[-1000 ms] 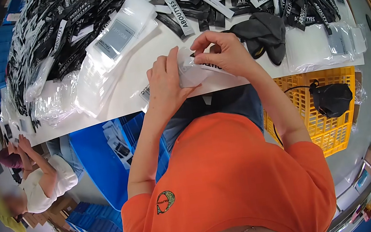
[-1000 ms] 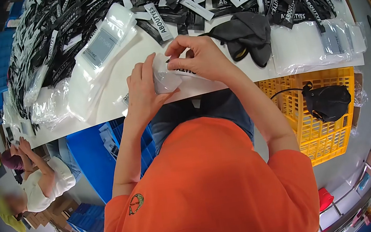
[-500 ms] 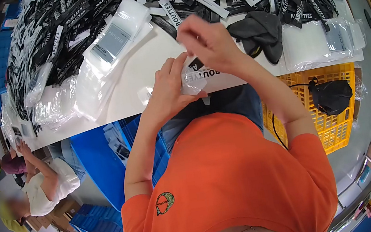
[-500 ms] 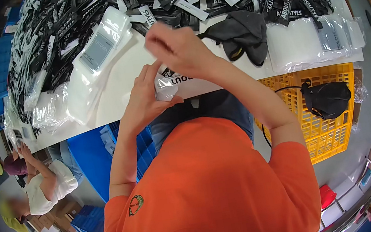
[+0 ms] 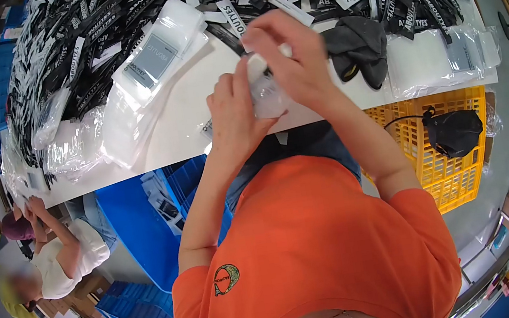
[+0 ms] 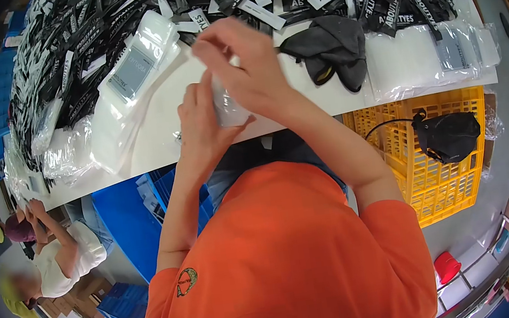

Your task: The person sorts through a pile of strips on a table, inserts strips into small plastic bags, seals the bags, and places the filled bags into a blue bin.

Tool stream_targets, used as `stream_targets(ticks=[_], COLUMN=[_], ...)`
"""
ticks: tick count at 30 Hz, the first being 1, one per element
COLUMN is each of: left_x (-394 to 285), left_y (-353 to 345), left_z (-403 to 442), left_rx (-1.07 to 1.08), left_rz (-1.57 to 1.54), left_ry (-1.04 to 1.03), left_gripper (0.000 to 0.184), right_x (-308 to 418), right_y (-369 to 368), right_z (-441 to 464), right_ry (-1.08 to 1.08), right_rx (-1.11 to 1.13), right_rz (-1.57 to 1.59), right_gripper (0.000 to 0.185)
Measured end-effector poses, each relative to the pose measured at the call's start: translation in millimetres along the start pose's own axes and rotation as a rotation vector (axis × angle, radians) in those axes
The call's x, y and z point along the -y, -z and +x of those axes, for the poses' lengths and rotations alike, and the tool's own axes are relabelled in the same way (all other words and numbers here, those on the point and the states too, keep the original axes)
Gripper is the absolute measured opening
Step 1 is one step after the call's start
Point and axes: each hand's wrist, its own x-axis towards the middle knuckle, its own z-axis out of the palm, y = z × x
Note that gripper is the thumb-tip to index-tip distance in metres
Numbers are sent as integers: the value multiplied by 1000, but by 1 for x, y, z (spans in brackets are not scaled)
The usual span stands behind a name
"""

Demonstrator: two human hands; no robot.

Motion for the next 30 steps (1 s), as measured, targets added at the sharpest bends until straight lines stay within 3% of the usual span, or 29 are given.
stream_targets(ticks=[1, 3, 4, 6, 9, 12, 13, 17, 20, 27, 30], left_x=[0, 3, 1, -10, 3, 19, 13, 16, 12, 11, 9], left_y=[5, 9, 12, 17, 26, 35, 37, 37, 38, 35, 36], left_z=[-1, -1, -3, 1, 2, -2, -2, -6, -7, -8, -6], left_rx=[-58, -153, -187, -269, -170, -162, -215, -272, -290, -347, -380], left_rz=[17, 39, 49, 54, -626, -769, -805, -716, -690, -643, -629], left_ry=[18, 40, 17, -35, 70, 323, 290, 162, 155, 140, 131], left_gripper=[109, 115, 111, 102, 59, 21, 14, 13, 11, 9, 9], right_x=[1, 4, 7, 7, 1, 16, 20, 18, 17, 26, 17], right_y=[16, 30, 31, 34, 48, 48, 51, 52, 48, 44, 41], right_z=[0, -15, -27, -35, -29, -24, -23, -16, -17, -18, -18], right_ry=[92, 130, 143, 54, -135, -202, -229, -236, -172, -337, -133], right_rx=[8, 248, 353, 354, 329, 469, 616, 441, 563, 684, 493], right_rz=[-151, -204, -234, -199, -84, -9, 28, 209, 76, -19, -4], right_gripper=[17, 18, 19, 26, 35, 36, 35, 31, 32, 41, 36])
